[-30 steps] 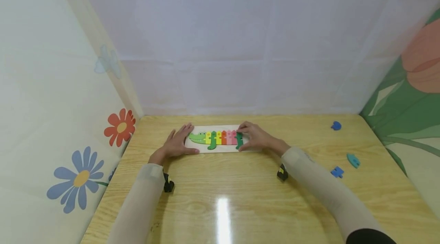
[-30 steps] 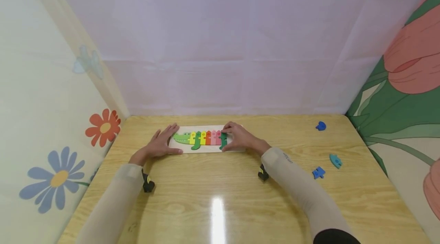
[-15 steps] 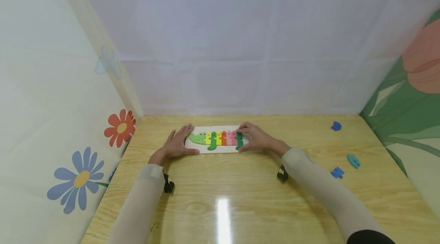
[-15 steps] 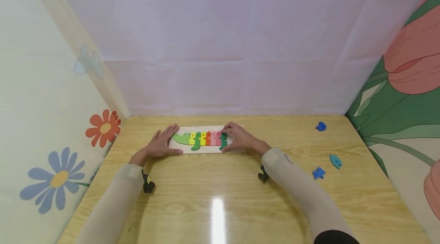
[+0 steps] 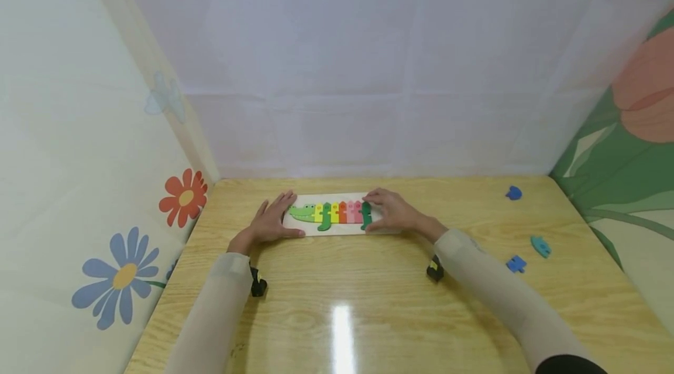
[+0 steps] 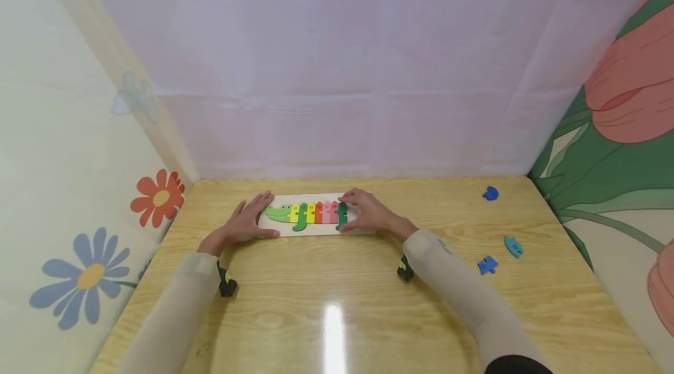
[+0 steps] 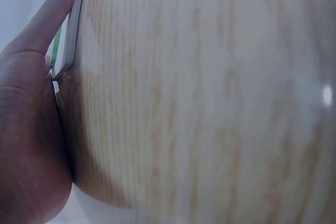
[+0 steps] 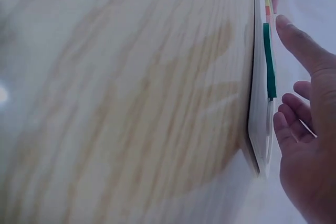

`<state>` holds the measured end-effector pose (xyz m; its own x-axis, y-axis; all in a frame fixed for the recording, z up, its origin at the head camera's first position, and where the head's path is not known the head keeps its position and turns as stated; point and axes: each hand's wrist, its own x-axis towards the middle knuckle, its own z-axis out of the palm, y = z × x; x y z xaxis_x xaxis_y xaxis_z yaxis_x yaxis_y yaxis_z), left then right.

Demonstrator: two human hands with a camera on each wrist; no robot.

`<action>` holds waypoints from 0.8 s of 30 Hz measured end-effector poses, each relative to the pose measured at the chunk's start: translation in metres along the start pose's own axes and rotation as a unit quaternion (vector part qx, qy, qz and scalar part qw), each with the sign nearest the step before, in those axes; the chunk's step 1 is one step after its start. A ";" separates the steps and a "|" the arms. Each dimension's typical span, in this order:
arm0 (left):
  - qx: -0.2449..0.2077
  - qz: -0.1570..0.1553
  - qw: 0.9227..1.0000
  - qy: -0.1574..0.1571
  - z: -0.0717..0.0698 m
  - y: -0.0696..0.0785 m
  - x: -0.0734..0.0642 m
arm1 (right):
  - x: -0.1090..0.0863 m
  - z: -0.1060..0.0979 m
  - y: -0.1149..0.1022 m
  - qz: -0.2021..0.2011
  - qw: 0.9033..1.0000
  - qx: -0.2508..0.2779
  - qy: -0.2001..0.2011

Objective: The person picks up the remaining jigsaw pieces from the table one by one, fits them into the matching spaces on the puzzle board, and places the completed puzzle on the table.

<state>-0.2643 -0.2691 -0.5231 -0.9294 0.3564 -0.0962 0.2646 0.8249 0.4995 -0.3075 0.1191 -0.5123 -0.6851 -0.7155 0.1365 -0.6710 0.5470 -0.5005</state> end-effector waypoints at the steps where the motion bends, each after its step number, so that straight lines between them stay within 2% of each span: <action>1: 0.000 0.000 1.000 -0.001 0.000 0.000 0.000 | -0.001 0.000 0.000 0.001 1.000 0.000 0.000; 8: -0.001 -0.007 1.000 -0.007 -0.003 0.002 0.000 | -0.006 -0.003 -0.002 0.003 1.000 0.015 0.013; 17: -0.001 0.004 1.000 -0.002 -0.001 0.000 0.001 | -0.016 -0.011 -0.005 0.017 0.999 0.027 0.023; 24: -0.004 0.000 1.000 -0.005 -0.003 0.002 0.000 | -0.025 -0.018 -0.003 0.007 0.999 0.021 0.038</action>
<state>-0.2648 -0.2690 -0.5195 -0.9268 0.3603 -0.1058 0.2615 0.8215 0.5067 -0.2941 0.1431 -0.4988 -0.7146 -0.6720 0.1943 -0.6506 0.5365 -0.5375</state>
